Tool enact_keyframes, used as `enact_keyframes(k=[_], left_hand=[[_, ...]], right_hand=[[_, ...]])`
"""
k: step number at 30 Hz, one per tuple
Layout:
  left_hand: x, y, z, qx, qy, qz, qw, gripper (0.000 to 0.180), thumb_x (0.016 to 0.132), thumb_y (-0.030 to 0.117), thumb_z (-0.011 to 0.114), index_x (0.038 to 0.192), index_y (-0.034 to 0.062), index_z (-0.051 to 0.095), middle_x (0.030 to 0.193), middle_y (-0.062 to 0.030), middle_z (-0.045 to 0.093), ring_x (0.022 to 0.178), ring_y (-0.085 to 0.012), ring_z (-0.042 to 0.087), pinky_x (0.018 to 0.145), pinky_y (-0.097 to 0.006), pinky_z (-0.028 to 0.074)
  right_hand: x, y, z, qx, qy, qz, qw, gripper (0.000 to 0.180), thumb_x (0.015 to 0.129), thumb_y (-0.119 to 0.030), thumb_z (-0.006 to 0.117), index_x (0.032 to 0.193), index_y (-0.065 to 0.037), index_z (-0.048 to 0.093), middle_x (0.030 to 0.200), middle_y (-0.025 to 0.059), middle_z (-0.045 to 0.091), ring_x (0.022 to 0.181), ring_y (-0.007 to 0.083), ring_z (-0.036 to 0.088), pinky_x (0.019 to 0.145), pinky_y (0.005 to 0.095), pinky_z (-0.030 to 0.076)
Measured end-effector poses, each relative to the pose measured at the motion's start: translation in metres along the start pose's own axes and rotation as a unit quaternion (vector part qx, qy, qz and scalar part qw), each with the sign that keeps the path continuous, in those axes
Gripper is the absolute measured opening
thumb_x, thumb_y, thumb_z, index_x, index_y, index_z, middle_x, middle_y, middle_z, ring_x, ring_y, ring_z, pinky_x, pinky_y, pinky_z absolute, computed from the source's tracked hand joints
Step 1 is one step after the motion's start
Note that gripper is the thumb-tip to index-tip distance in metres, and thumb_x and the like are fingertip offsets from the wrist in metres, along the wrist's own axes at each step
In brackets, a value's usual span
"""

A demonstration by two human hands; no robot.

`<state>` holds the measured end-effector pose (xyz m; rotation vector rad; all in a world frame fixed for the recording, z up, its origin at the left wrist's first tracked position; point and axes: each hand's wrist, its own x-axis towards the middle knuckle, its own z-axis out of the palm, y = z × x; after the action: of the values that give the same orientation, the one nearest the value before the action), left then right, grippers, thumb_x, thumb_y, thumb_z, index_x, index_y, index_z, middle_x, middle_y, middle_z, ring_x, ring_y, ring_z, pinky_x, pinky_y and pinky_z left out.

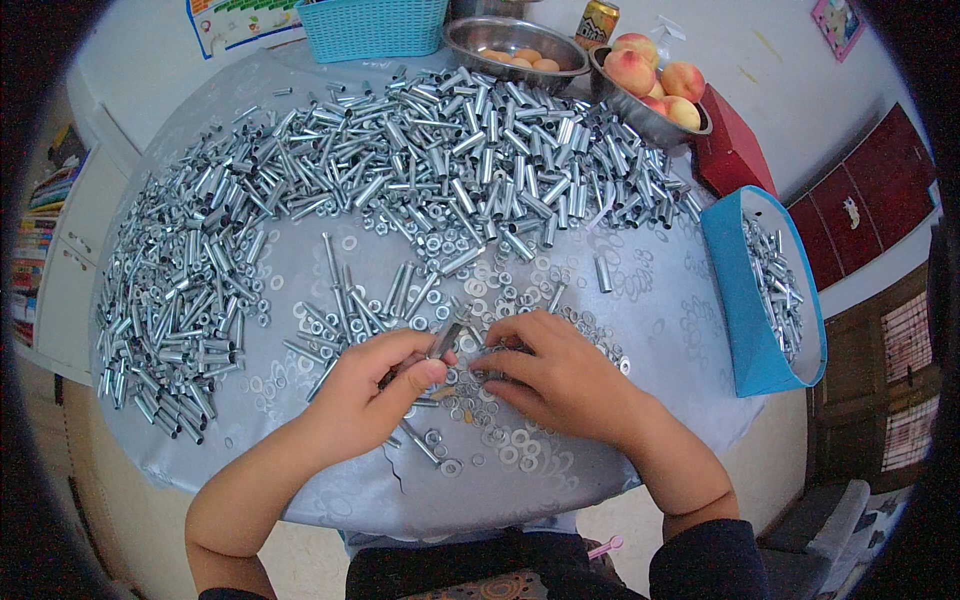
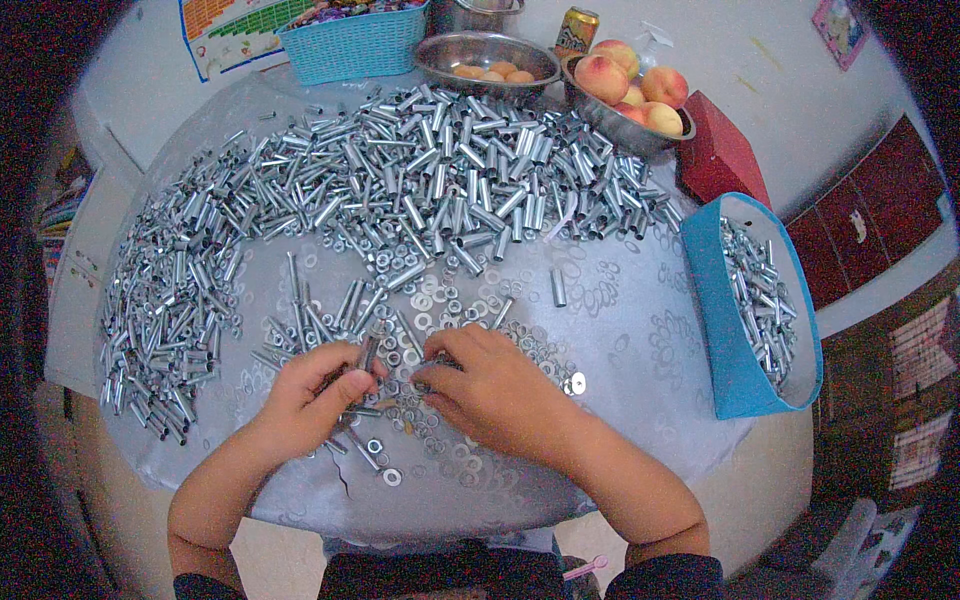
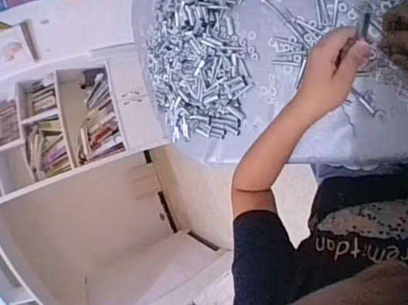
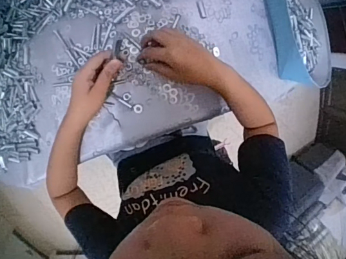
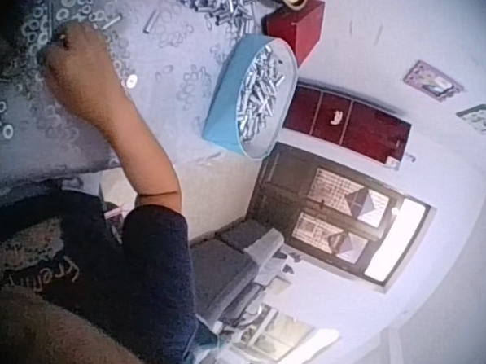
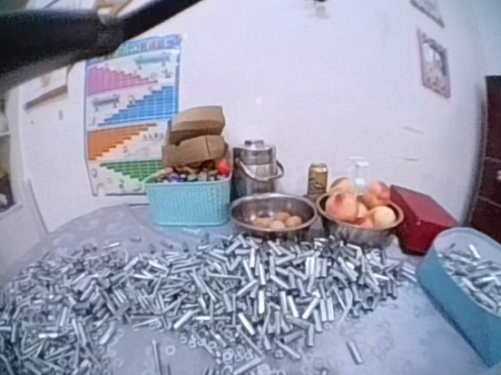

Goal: The person assembles metal fasteners by hand, picking up bolts and threading washers and nuts onto them. The person works over a table covered with a large pile of loose hardware, repeatedly picking up individual bolts and adding components to create assembled units.

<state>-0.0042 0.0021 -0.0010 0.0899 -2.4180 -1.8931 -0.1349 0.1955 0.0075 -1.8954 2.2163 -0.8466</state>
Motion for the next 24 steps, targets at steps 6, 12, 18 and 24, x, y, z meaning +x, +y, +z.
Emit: enact_keyframes(k=[6, 12, 18, 24], left_hand=[[0.0006, 0.0027, 0.0004, 0.0, 0.0, -0.017, 1.0, 0.02, 0.091, 0.013, 0.057, 0.104, -0.0006, 0.061, 0.084, -0.0044, 0.06, 0.071, -0.0067, 0.051, 0.064, -0.022, 0.042], [0.0006, 0.0014, 0.0003, -0.002, 0.002, -0.014, 1.0, 0.019, 0.091, 0.013, 0.058, 0.104, -0.0005, 0.061, 0.085, -0.0046, 0.06, 0.071, -0.007, 0.052, 0.064, -0.022, 0.042], [0.0008, 0.0028, -0.0001, -0.005, 0.0, -0.018, 1.0, 0.019, 0.091, 0.013, 0.058, 0.104, -0.0002, 0.062, 0.086, -0.005, 0.061, 0.072, -0.0073, 0.053, 0.065, -0.022, 0.043], [0.0006, 0.0031, -0.0002, -0.005, -0.001, -0.022, 1.0, 0.019, 0.091, 0.013, 0.058, 0.104, -0.0004, 0.062, 0.087, -0.0053, 0.061, 0.074, -0.0077, 0.054, 0.067, -0.023, 0.043]], right_hand=[[0.0008, -0.0005, 0.0002, 0.003, -0.001, 0.011, 1.0, 0.029, 0.074, -0.011, 0.07, 0.102, -0.005, 0.064, 0.102, 0.0121, 0.057, 0.092, 0.0301, 0.055, 0.08, 0.039, 0.044], [0.0012, -0.0028, 0.001, 0.001, -0.009, 0.029, 1.0, 0.029, 0.075, -0.012, 0.07, 0.103, -0.006, 0.063, 0.103, 0.0115, 0.057, 0.094, 0.0297, 0.055, 0.082, 0.0391, 0.043], [0.0014, -0.0034, 0.0007, -0.005, -0.014, 0.025, 1.0, 0.026, 0.076, -0.013, 0.069, 0.101, -0.008, 0.064, 0.103, 0.011, 0.057, 0.095, 0.0294, 0.055, 0.083, 0.0389, 0.043], [0.0012, -0.003, 0.0022, -0.008, -0.012, 0.029, 0.999, 0.023, 0.077, -0.015, 0.069, 0.099, -0.008, 0.064, 0.104, 0.0108, 0.057, 0.097, 0.0292, 0.055, 0.084, 0.0393, 0.043]])
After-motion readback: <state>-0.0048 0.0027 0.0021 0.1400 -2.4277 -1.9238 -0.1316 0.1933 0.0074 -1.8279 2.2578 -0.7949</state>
